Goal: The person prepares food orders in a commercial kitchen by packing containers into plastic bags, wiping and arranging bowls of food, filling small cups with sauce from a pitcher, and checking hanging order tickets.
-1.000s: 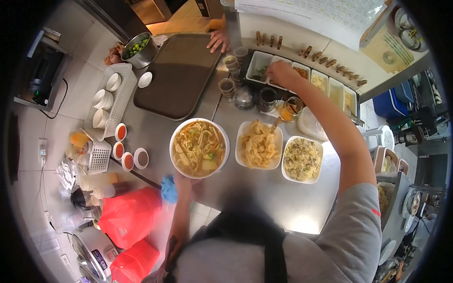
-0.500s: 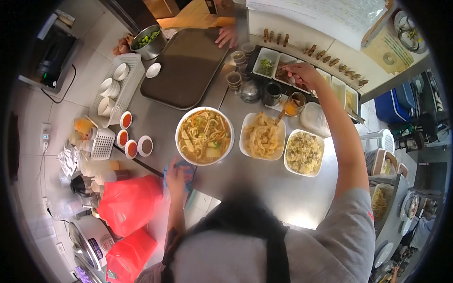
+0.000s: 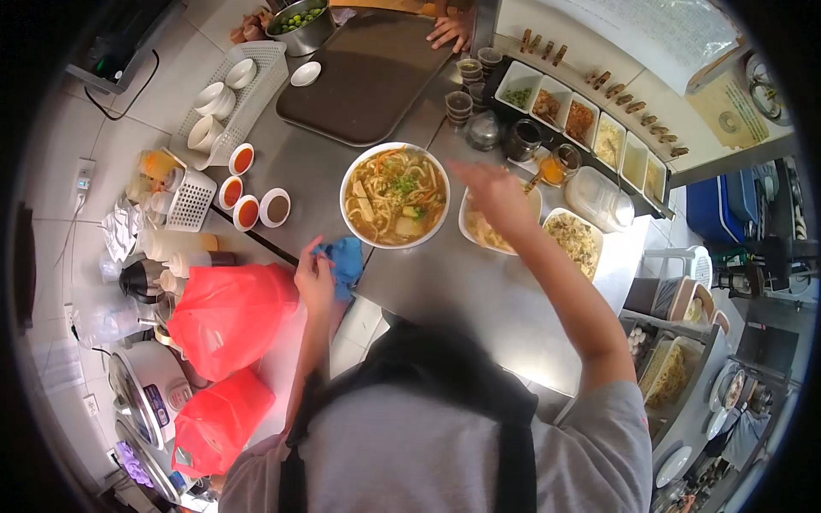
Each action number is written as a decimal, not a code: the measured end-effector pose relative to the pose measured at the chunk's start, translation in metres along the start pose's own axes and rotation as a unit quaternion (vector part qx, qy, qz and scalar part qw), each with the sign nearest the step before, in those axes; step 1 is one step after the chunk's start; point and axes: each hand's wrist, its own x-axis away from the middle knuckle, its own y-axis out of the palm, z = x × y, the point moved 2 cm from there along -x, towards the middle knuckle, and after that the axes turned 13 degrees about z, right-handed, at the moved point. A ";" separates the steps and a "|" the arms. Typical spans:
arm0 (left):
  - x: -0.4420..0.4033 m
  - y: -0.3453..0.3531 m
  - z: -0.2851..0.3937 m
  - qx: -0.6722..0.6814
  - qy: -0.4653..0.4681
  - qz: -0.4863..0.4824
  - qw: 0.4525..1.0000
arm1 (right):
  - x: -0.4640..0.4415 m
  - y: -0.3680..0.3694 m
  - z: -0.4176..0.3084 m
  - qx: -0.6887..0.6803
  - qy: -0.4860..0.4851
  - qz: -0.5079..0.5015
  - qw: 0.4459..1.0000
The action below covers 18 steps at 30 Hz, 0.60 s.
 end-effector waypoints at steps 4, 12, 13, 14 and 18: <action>-0.002 -0.011 -0.013 0.001 0.049 0.038 0.998 | -0.054 -0.035 0.028 0.018 0.125 0.059 0.990; 0.003 -0.014 -0.035 -0.057 0.172 0.109 0.977 | -0.093 -0.016 0.195 0.367 0.206 -0.172 0.890; 0.005 -0.011 -0.031 -0.056 0.169 0.115 0.977 | -0.097 -0.019 0.202 0.378 0.246 -0.180 0.874; 0.008 -0.011 -0.031 -0.055 0.163 0.122 0.977 | -0.097 -0.025 0.207 0.389 0.251 -0.197 0.864; 0.005 -0.014 -0.049 -0.070 0.076 0.061 0.993 | -0.078 -0.051 0.214 0.401 0.262 -0.237 0.845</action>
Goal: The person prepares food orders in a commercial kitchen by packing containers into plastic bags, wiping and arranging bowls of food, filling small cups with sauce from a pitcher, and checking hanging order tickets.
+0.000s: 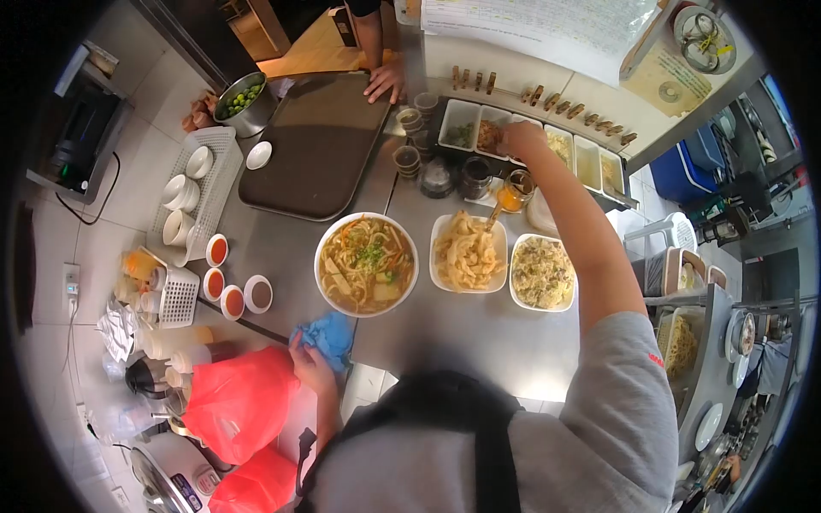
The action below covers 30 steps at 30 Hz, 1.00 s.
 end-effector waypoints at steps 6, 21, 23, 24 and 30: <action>0.000 0.003 0.007 0.012 0.058 0.029 0.998 | -0.021 0.004 0.025 0.060 -0.048 0.049 0.996; 0.000 0.005 0.018 -0.020 0.093 0.055 0.994 | -0.028 0.051 0.045 0.054 -0.207 0.041 0.976; 0.000 0.003 0.018 -0.026 0.093 0.063 0.993 | -0.035 0.068 0.065 0.011 -0.231 0.089 0.969; 0.000 0.003 0.017 -0.025 0.084 0.059 0.994 | -0.039 0.079 0.079 -0.010 -0.242 0.114 0.964; 0.000 -0.001 0.021 -0.036 0.017 0.025 0.999 | -0.024 0.083 0.105 -0.290 -0.012 0.054 0.955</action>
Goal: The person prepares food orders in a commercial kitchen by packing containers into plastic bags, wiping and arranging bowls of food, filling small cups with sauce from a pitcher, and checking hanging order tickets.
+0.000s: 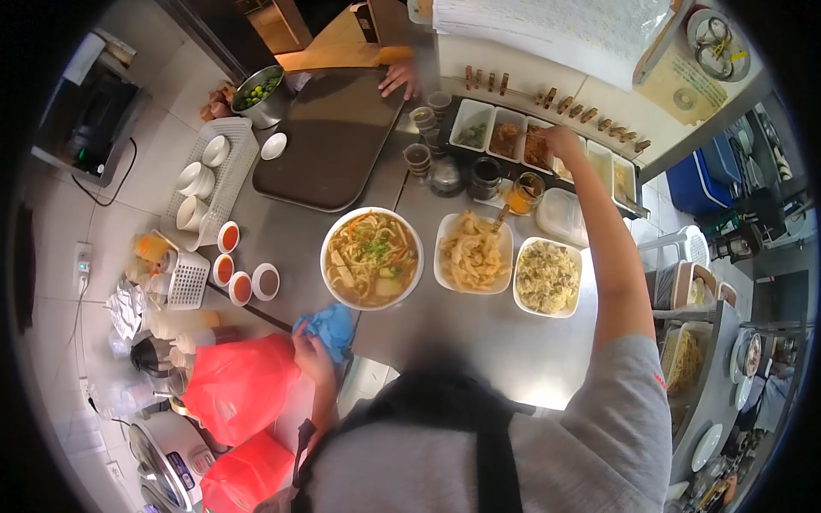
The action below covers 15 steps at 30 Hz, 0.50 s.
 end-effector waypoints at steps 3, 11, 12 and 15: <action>0.000 -0.003 -0.004 -0.003 -0.047 -0.030 0.998 | 0.033 -0.040 -0.060 -0.145 0.190 0.000 0.971; -0.001 -0.002 -0.013 -0.003 0.091 0.032 0.995 | 0.144 -0.045 -0.229 -0.290 0.116 -0.048 0.949; -0.002 -0.002 -0.015 -0.004 0.078 0.020 0.997 | 0.159 -0.032 -0.245 -0.294 0.122 -0.064 0.946; -0.004 -0.004 -0.011 -0.033 0.063 -0.024 0.997 | 0.197 -0.007 -0.293 -0.198 -0.101 0.033 0.974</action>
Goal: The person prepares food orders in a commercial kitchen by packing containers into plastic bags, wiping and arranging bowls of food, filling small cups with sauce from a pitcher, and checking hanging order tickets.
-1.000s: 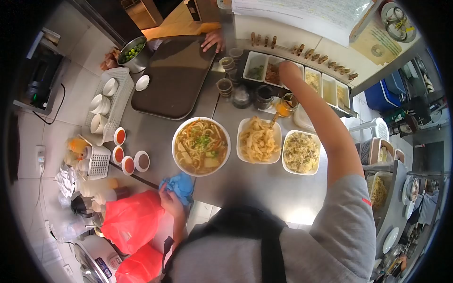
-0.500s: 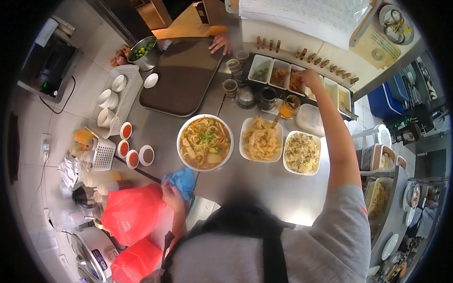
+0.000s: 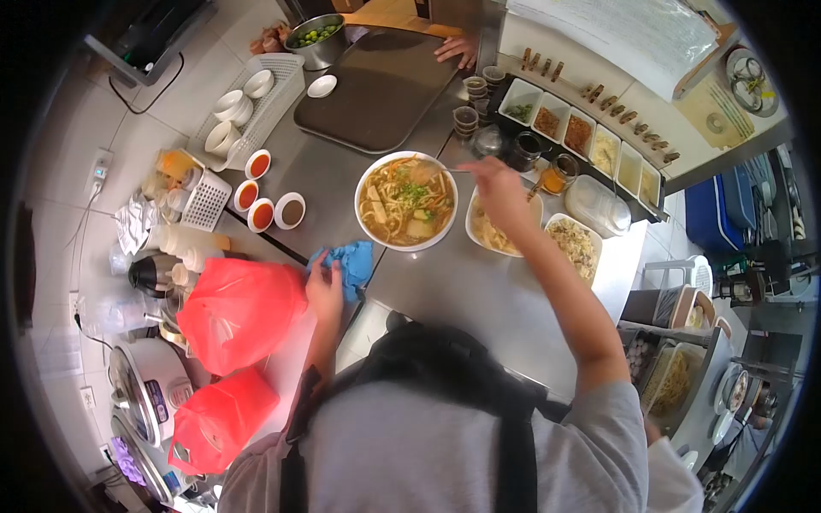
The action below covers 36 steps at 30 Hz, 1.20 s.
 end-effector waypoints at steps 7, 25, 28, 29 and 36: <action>0.004 -0.013 0.005 -0.061 0.045 -0.079 0.994 | -0.052 -0.049 0.016 0.179 -0.091 0.154 0.967; 0.036 -0.017 0.010 0.160 -0.185 -0.261 0.934 | 0.016 0.018 0.050 0.000 -0.117 -0.091 0.989; 0.057 -0.009 0.055 0.268 -0.192 -0.376 0.866 | 0.115 0.041 -0.067 -0.115 -0.075 -0.266 0.954; 0.062 -0.007 0.069 0.296 -0.167 -0.403 0.850 | 0.132 0.051 -0.067 -0.131 -0.110 -0.237 0.956; 0.077 0.012 0.055 0.330 -0.002 -0.537 0.776 | 0.142 0.018 -0.035 0.035 0.005 -0.143 0.989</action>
